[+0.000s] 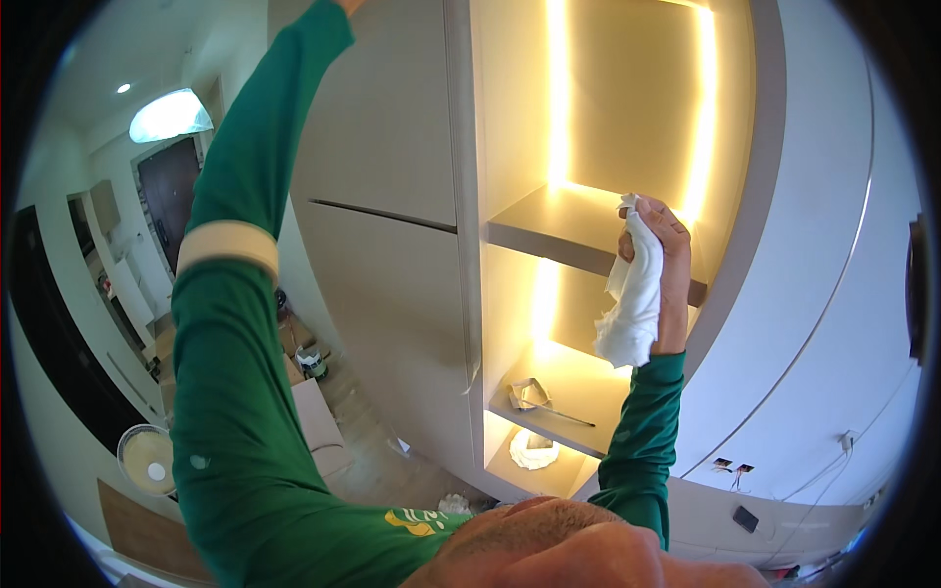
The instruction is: The person paints the inner edges of a white shelving unit using a small brush and a white cloth, wiping the surfaces and handling a paint container.
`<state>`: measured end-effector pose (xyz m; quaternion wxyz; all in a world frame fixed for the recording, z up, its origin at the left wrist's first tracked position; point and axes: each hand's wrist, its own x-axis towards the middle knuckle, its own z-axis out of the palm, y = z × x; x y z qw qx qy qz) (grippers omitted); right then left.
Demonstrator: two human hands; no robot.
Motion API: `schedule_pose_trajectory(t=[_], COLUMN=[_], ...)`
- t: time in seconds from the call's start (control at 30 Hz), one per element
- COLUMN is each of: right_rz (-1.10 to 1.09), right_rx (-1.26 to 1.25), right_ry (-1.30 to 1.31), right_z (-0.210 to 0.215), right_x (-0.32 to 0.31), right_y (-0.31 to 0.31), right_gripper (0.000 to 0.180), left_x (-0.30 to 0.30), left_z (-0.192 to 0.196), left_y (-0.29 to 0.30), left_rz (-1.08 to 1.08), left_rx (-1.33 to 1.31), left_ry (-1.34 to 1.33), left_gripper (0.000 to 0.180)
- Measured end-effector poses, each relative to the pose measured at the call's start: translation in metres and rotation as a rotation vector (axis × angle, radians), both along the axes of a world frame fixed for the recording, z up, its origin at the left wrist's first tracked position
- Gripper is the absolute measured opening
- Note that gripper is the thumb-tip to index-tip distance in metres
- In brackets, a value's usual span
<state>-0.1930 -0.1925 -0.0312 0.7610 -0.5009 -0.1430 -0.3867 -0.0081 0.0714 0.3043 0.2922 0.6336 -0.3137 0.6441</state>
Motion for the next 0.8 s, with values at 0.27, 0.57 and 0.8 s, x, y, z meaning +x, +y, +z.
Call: schedule_pose_trajectory(t=[0.27, 0.57, 0.8], right_rz=[0.085, 0.105, 0.088], right_rx=[0.055, 0.039, 0.053], right_ry=[0.021, 0.006, 0.055], right_z=[0.002, 0.0, 0.001], right_x=[0.0, 0.0, 0.002], right_y=[-0.008, -0.012, -0.005], right_gripper=[0.024, 0.024, 0.024], left_x=[0.068, 0.04, 0.003], left_z=[0.095, 0.062, -0.003], left_y=[-0.05, -0.042, -0.001], left_rz=[0.108, 0.068, 0.084], left_rx=[-0.083, -0.091, -0.058], left_ry=[-0.472, -0.36, -0.407], left_gripper=[0.037, 0.023, 0.022])
